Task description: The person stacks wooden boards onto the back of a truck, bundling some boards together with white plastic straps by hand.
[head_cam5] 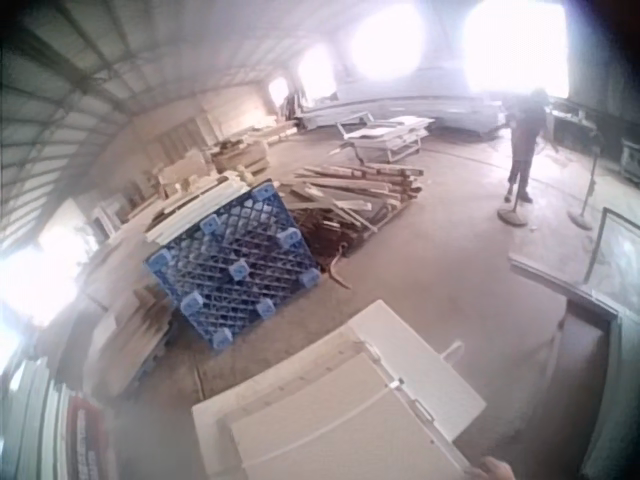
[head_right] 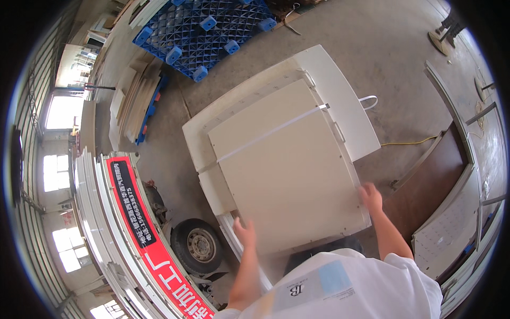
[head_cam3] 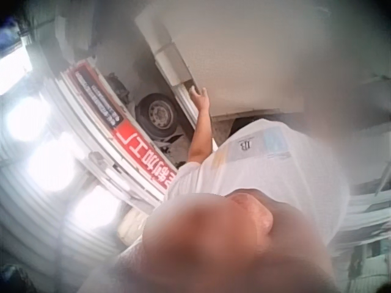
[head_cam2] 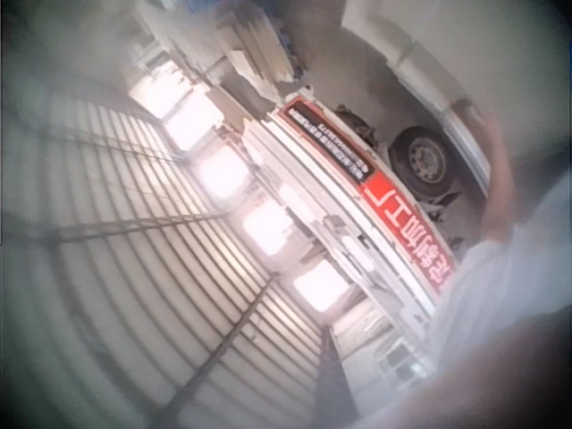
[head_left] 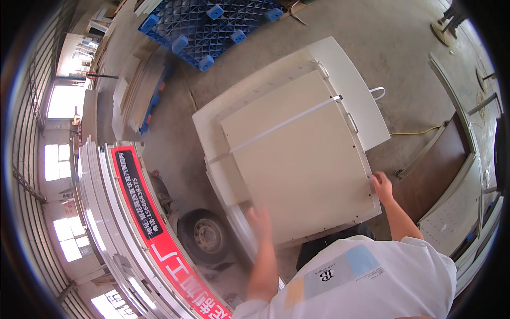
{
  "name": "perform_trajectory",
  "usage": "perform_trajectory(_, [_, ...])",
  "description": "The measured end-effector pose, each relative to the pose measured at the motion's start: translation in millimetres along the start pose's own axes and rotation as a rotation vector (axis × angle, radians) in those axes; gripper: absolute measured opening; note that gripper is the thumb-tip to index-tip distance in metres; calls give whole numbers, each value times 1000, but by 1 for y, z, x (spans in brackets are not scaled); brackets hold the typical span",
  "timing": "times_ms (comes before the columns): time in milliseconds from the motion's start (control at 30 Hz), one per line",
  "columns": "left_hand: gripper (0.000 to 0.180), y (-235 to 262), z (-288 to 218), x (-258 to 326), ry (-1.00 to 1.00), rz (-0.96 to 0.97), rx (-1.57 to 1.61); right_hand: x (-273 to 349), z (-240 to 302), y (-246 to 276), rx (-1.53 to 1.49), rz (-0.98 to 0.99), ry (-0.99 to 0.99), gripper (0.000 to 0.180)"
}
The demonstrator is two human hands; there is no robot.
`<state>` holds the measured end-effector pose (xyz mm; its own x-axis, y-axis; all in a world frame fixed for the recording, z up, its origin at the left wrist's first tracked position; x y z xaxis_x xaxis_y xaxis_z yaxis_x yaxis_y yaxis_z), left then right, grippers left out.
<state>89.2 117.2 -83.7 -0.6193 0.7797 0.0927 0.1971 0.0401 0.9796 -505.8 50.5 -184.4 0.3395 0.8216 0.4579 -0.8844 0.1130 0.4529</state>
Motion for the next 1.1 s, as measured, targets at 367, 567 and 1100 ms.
perform_trajectory(367, [79,-100,150,146,597,869,590,112,-23,10,295,198,-163,92])
perform_trajectory(567, [76,-124,163,140,542,934,824,107,-34,6,382,166,-166,90])
perform_trajectory(1100, [73,-119,132,188,787,960,983,136,-134,-28,-430,-51,-719,78])
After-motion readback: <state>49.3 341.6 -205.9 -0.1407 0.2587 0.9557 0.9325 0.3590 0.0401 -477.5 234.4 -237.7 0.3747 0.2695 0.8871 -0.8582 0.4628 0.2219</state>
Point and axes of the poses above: each hand's wrist, its own x-axis away from the middle knuckle, its own y-axis out of the back of the hand, z = x × y, the point moved 8 cm from there along -x, towards the middle knuckle, and after that the axes turned 13 degrees about -x, right-handed, at the moved point
